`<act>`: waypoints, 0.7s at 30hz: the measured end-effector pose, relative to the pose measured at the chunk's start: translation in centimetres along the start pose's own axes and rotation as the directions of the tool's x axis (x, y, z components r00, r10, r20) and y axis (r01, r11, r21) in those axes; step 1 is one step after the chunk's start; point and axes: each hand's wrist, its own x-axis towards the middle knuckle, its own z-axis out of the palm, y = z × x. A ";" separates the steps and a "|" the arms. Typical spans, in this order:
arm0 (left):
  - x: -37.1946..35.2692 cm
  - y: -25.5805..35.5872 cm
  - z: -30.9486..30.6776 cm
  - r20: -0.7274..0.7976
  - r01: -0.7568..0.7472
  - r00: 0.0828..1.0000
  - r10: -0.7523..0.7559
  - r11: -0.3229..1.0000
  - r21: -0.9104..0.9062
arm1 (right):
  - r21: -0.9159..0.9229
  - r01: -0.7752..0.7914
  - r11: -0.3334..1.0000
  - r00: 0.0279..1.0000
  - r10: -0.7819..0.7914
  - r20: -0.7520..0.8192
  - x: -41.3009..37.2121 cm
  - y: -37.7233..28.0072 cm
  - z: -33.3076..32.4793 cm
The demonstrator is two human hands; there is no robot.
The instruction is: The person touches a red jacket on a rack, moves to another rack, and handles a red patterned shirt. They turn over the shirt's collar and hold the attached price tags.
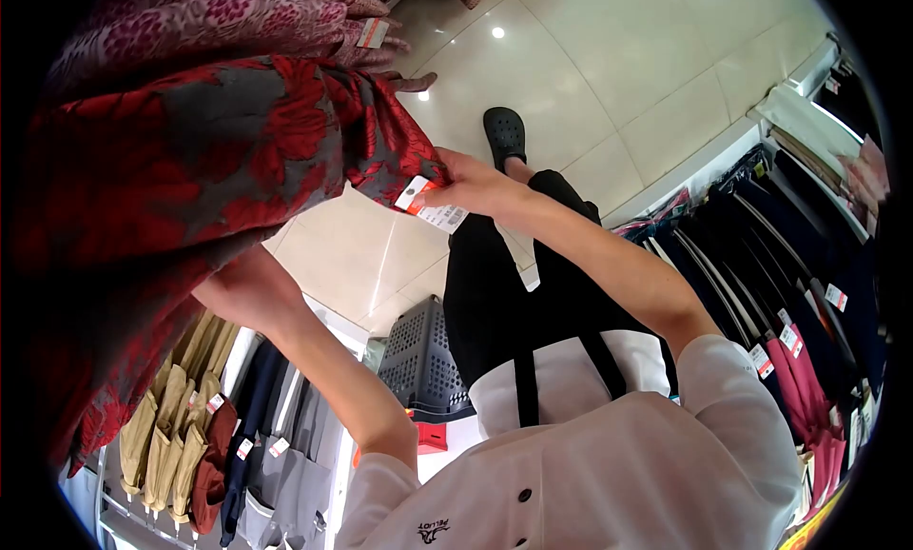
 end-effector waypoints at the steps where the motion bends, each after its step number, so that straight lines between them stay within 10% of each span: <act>1: -0.1 -0.1 0.2 0.001 0.006 1.000 -0.006 1.000 -0.018 | -0.007 0.001 1.000 1.000 -0.001 -0.009 -0.1 -0.2 -0.5; 17: -2.9 2.4 -2.8 0.249 0.143 0.966 -0.073 0.950 -0.276 | -0.076 0.124 0.989 0.875 -0.145 -0.461 0.4 -1.8 -5.9; 21: -3.8 3.9 -3.5 0.334 0.213 0.933 -0.132 0.953 -0.218 | -0.036 0.215 0.976 0.917 -0.215 -0.337 0.1 -3.0 -4.0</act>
